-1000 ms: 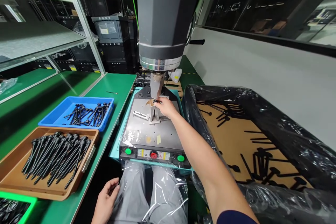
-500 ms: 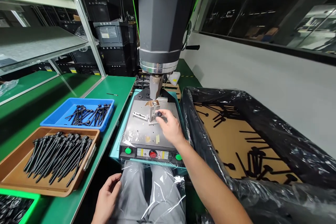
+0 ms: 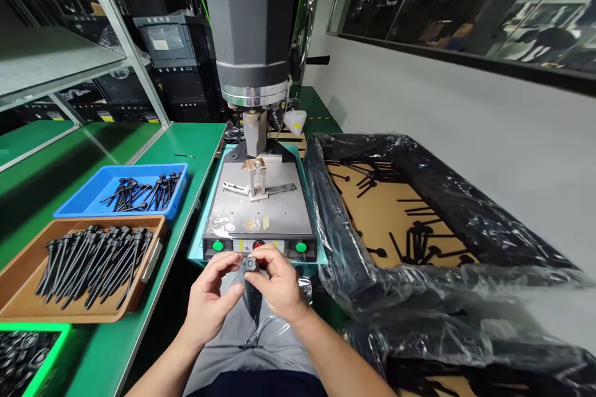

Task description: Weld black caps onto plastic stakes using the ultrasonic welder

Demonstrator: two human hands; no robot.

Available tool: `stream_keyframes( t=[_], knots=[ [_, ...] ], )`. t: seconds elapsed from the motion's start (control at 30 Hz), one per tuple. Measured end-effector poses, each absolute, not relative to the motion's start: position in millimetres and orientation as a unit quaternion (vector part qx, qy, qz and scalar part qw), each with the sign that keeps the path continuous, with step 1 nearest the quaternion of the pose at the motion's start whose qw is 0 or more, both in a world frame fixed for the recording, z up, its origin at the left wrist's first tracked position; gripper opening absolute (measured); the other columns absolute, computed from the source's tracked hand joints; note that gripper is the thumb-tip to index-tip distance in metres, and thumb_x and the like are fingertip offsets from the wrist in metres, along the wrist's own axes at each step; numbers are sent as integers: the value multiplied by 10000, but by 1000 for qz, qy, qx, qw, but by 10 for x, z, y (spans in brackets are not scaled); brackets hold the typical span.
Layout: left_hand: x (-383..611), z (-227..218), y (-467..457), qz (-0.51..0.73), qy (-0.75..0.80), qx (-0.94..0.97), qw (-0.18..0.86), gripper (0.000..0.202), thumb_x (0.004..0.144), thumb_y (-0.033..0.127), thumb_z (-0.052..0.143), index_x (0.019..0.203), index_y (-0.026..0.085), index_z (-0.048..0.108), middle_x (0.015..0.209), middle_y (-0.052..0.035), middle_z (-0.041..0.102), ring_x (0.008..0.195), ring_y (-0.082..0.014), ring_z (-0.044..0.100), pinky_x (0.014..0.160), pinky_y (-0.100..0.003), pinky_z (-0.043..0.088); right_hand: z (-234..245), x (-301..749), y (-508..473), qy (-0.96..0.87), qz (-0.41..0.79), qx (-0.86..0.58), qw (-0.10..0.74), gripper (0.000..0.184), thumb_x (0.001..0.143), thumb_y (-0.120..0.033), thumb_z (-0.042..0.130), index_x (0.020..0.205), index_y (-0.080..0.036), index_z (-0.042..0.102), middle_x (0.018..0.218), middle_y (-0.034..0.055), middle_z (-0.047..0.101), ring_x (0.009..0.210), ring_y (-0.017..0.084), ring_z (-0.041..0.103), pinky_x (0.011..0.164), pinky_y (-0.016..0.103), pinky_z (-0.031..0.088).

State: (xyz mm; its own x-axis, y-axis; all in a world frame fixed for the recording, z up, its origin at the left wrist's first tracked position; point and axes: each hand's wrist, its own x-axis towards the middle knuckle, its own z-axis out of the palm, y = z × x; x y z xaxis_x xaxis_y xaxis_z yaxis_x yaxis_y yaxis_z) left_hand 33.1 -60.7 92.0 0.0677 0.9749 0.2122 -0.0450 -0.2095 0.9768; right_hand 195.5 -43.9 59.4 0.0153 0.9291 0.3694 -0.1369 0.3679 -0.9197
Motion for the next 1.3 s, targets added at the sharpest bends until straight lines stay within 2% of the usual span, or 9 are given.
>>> stream_keyframes(
  t=[0.17, 0.27, 0.37, 0.43, 0.53, 0.67, 0.77, 1.07, 1.3],
  knots=[
    [471, 901, -625, 526, 393, 607, 448, 266, 804, 255, 730, 1067, 218, 715, 1140, -112, 626, 1116, -272, 574, 980, -413, 472, 487, 1894, -538, -545, 441, -332, 632, 230, 792, -341, 773, 966, -274, 639, 931, 42, 632, 876, 201, 622, 755, 318, 525],
    [463, 885, -613, 529, 387, 602, 456, 235, 804, 261, 740, 1034, 219, 722, 1121, -100, 637, 1105, -254, 582, 977, -398, 472, 473, 1907, -566, -525, 485, -331, 616, 338, 793, -378, 774, 1068, -262, 616, 984, 54, 654, 899, 195, 638, 784, 314, 525],
    [388, 868, -554, 556, 400, 540, 489, 228, 762, 289, 785, 968, 203, 735, 1079, -92, 662, 1062, -241, 604, 931, -355, 493, 485, 1956, -596, -544, 555, -351, 522, 362, 867, -410, 694, 1172, -241, 597, 988, 59, 684, 834, 175, 655, 761, 307, 518],
    [325, 841, -502, 580, 409, 471, 524, 259, 739, 311, 809, 958, 194, 737, 1052, -86, 686, 1011, -221, 625, 904, -326, 499, 490, 1985, -634, -565, 600, -359, 439, 284, 947, -442, 566, 1066, -197, 644, 884, 55, 697, 697, 147, 640, 683, 290, 500],
    [256, 780, -446, 588, 391, 372, 602, 339, 706, 348, 839, 980, 177, 734, 980, -86, 724, 907, -192, 661, 844, -294, 510, 488, 1989, -727, -530, 679, -346, 371, 367, 981, -477, 477, 915, -157, 643, 758, 46, 694, 523, 105, 578, 562, 257, 449],
    [247, 714, -440, 562, 354, 275, 696, 412, 667, 370, 869, 992, 155, 735, 904, -95, 742, 766, -164, 679, 701, -247, 518, 498, 1932, -861, -451, 739, -343, 365, 369, 924, -510, 572, 926, -142, 605, 691, 36, 691, 433, 84, 527, 453, 215, 377],
    [270, 692, -458, 550, 329, 241, 729, 423, 656, 352, 882, 1001, 153, 736, 891, -91, 746, 721, -147, 680, 684, -235, 519, 507, 1886, -923, -428, 752, -341, 368, 395, 895, -534, 602, 917, -140, 595, 682, 40, 692, 420, 82, 517, 430, 206, 369],
    [280, 647, -463, 543, 307, 236, 745, 389, 685, 331, 867, 1007, 153, 742, 912, -101, 753, 727, -152, 692, 691, -230, 531, 455, 1849, -951, -416, 747, -355, 378, 383, 872, -534, 635, 908, -155, 592, 693, 27, 683, 456, 78, 516, 455, 207, 413],
    [311, 600, -510, 523, 326, 263, 742, 382, 686, 351, 859, 962, 118, 735, 851, -113, 739, 689, -155, 668, 644, -229, 514, 382, 1792, -964, -419, 704, -421, 388, 371, 824, -534, 682, 859, -180, 575, 709, 17, 666, 540, 111, 574, 508, 232, 462]
  ],
)
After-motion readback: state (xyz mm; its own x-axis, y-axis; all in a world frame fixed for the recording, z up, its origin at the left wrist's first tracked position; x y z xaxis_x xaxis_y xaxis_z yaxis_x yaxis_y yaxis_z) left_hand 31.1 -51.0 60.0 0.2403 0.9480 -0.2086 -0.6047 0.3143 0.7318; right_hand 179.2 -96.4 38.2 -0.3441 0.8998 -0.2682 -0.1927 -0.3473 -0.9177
